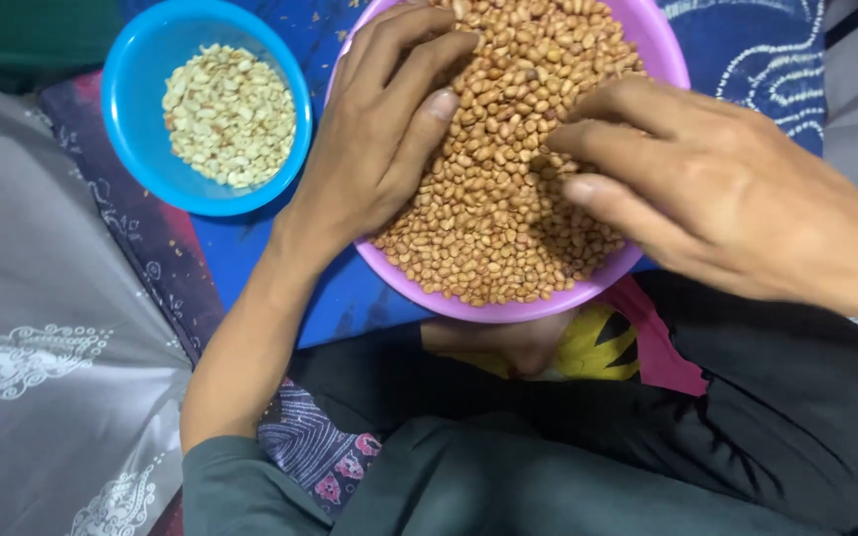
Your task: Sorting nuts by hand to remove husks and debris, placing the discarded material into a separate bowl.
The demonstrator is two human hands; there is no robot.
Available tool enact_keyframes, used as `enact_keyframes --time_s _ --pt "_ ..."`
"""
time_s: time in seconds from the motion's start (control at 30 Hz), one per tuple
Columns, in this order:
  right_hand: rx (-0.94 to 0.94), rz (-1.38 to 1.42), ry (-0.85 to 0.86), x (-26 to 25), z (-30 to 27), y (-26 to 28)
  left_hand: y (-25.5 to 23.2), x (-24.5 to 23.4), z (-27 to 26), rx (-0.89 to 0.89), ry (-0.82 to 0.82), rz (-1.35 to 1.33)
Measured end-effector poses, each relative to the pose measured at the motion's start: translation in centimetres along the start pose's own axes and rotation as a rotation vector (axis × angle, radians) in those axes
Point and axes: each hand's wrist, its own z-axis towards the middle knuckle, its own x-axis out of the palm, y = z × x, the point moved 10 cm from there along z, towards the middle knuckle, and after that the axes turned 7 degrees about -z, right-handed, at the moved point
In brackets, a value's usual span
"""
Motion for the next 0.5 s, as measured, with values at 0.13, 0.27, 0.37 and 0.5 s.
enact_keyframes --time_s 0.13,0.27,0.37,0.5 --pt "0.454 0.235 0.383 4.0 -3.5 -4.4 1.2 0.5 -0.4 -0.092 0.009 -0.005" --pt "0.633 0.413 0.463 9.1 -5.4 -5.5 3.0 2.3 -1.2 -0.189 0.071 -0.003" --pt "0.811 0.731 0.405 11.6 -5.5 -5.6 2.3 2.5 -1.0 -0.181 0.082 -0.076" --pt "0.897 1.237 0.220 15.1 -5.4 -6.2 2.6 3.2 -1.3 -0.194 0.101 -0.101"
